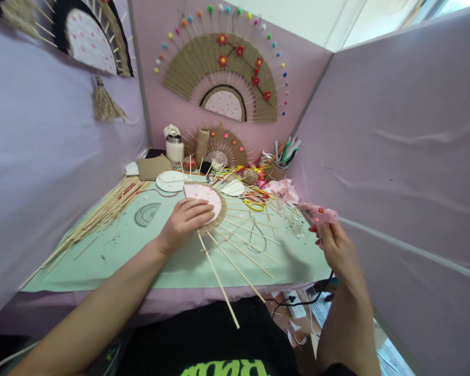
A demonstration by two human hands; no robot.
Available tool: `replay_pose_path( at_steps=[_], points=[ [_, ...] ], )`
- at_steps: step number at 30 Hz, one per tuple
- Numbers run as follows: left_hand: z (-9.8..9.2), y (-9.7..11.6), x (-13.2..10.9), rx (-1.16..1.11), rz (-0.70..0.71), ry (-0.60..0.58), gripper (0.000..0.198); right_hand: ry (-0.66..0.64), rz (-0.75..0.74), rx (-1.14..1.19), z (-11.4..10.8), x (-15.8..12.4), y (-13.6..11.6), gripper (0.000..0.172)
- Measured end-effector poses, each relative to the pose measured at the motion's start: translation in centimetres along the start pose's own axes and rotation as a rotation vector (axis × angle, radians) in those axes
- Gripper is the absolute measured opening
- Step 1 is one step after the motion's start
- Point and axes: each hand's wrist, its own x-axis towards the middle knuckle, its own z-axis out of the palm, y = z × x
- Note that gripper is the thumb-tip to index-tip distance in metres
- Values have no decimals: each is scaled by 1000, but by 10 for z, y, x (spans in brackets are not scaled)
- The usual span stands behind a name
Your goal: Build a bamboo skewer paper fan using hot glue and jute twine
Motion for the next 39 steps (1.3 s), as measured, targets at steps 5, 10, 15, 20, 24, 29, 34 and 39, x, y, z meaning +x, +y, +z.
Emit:
replay_pose_path(
  at_steps=[5, 10, 15, 20, 24, 29, 34, 39],
  points=[
    [-1, 1, 3, -21, -46, 57, 24, -138, -50, -285, 12, 29, 68, 47],
    [0, 1, 2, -26, -48, 61, 25, -219, -126, -563, 37, 36, 92, 38],
    [0, 1, 1, -39, -42, 56, 27, -46, -182, -482, 42, 28, 71, 31],
    [0, 2, 0, -68, -41, 67, 29, -125, -245, 158, 60, 6, -8, 31],
    [0, 1, -1, -78, -49, 73, 28, -329, -78, 532, 88, -5, -52, 27],
    [-1, 1, -1, -102, -54, 95, 27, -529, 126, 949, 106, -10, -68, 30],
    [0, 2, -1, -112, -49, 84, 29, -555, 308, 1062, 116, -11, -73, 26],
    [1, 3, -1, -118, -31, 60, 30, -516, 414, 1046, 125, -12, -78, 24]
  ],
)
